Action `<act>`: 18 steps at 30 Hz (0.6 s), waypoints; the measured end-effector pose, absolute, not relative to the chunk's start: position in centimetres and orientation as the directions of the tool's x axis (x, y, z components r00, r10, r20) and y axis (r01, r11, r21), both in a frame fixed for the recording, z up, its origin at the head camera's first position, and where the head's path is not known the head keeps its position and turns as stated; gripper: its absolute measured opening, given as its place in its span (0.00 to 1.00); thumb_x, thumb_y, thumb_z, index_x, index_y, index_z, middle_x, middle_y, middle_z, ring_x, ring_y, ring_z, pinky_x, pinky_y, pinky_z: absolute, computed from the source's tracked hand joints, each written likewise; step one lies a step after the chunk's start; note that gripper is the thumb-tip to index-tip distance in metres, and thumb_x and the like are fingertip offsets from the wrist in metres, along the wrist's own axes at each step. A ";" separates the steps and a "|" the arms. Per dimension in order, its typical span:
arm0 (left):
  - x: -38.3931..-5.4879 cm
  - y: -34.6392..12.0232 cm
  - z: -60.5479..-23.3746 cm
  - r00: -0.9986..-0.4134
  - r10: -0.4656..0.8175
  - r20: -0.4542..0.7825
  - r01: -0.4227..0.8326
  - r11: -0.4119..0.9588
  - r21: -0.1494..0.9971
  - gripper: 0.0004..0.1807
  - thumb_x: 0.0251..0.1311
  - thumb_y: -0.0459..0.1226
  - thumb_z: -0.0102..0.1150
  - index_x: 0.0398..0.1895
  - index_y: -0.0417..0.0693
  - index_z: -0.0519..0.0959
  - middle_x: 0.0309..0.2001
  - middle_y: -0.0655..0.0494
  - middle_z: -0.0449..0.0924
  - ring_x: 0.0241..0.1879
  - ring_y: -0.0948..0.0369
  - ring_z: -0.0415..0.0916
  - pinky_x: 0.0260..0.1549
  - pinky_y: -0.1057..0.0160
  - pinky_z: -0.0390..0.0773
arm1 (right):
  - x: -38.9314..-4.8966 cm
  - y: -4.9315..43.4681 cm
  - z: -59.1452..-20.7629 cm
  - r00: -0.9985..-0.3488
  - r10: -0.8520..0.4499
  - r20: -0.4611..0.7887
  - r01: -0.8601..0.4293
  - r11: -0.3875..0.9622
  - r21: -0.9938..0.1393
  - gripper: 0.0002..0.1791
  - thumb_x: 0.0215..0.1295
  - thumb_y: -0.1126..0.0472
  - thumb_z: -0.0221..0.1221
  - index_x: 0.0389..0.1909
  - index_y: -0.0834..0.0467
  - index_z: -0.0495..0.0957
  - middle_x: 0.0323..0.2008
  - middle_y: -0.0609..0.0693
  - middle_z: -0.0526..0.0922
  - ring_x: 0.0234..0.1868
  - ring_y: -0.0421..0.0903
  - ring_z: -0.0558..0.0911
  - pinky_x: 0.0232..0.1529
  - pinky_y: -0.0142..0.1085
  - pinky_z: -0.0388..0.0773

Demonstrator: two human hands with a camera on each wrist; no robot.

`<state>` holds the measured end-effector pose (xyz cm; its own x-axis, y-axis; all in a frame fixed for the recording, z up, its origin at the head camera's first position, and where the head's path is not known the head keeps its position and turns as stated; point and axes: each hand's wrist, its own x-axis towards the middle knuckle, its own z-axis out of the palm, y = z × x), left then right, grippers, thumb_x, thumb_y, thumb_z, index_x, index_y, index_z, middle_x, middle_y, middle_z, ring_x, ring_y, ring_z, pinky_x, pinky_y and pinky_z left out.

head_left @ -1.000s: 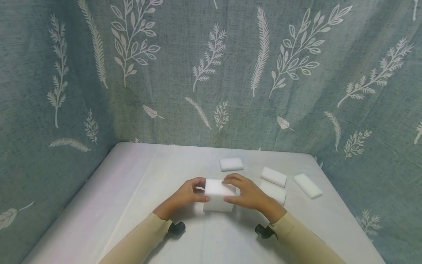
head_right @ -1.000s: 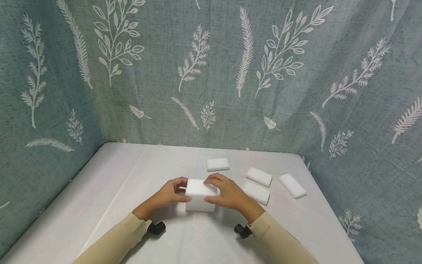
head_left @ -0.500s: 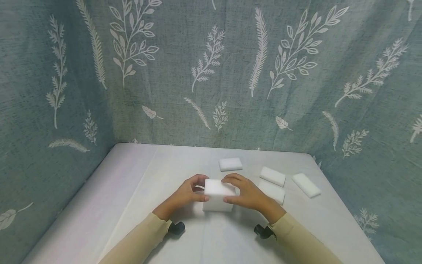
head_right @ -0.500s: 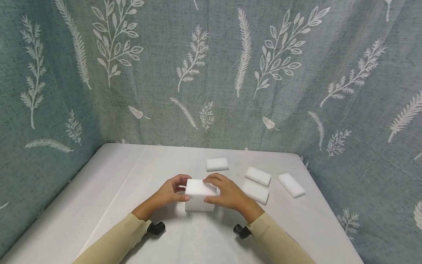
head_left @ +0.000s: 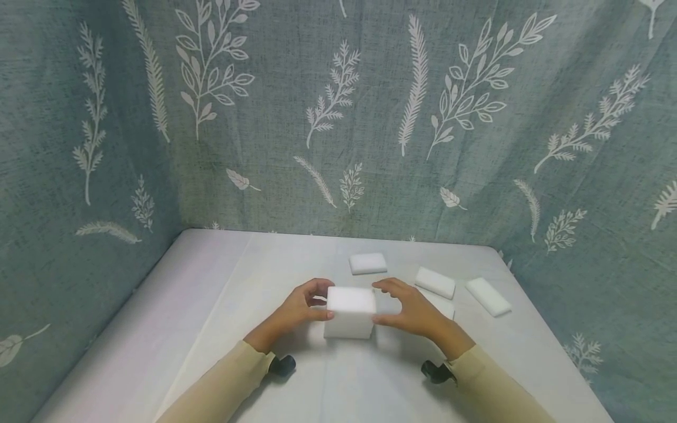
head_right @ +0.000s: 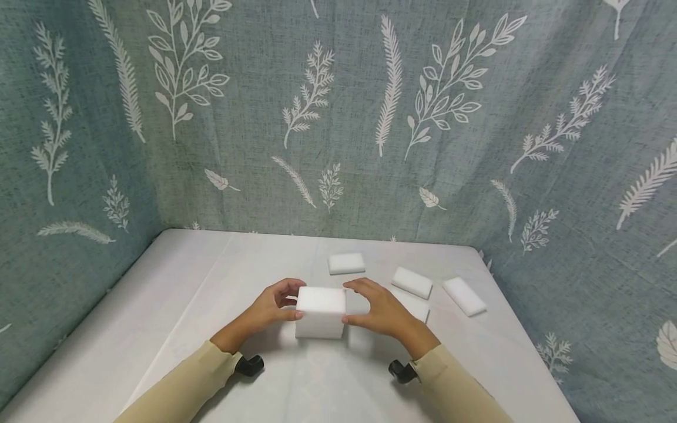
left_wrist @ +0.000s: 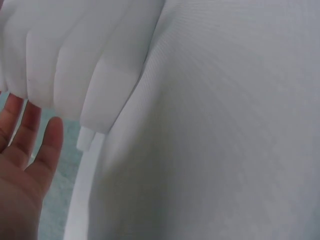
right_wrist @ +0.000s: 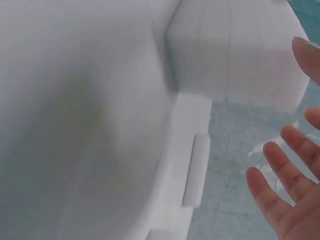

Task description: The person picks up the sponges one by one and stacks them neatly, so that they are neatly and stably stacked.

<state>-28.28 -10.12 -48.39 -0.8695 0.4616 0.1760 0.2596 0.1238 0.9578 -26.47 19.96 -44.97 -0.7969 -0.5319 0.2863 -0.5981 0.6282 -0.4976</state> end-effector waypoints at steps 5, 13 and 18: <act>-28.7 -9.9 -49.2 -0.881 0.438 0.179 0.261 0.134 0.956 0.34 0.46 0.39 0.76 0.58 0.45 0.72 0.50 0.51 0.78 0.51 0.51 0.75 0.56 0.46 0.72 | -26.6 21.9 -44.9 -0.816 -0.518 0.257 -0.572 0.658 -0.490 0.37 0.55 0.39 0.68 0.62 0.52 0.74 0.60 0.45 0.74 0.54 0.53 0.77 0.51 0.50 0.75; -28.5 -10.5 -49.1 -0.883 0.438 0.168 0.246 0.127 0.961 0.33 0.47 0.38 0.76 0.58 0.45 0.73 0.50 0.51 0.78 0.51 0.51 0.75 0.57 0.47 0.72 | -27.3 24.7 -45.6 -0.839 -0.478 0.260 -0.543 0.721 -0.429 0.30 0.57 0.42 0.68 0.57 0.54 0.78 0.59 0.48 0.75 0.61 0.52 0.73 0.58 0.52 0.71; -28.7 -10.5 -49.3 -0.878 0.448 0.168 0.237 0.100 0.966 0.33 0.48 0.34 0.75 0.59 0.43 0.72 0.51 0.49 0.77 0.52 0.50 0.74 0.57 0.45 0.71 | -27.3 26.3 -45.6 -0.851 -0.459 0.257 -0.526 0.745 -0.410 0.29 0.57 0.44 0.68 0.55 0.56 0.79 0.58 0.50 0.76 0.60 0.54 0.73 0.59 0.52 0.70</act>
<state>-28.71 -10.45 -49.25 -0.8780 0.4481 0.1684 0.2366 0.1002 0.9664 -27.28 26.31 -45.60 -0.8506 -0.4589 0.2568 -0.5258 0.7451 -0.4104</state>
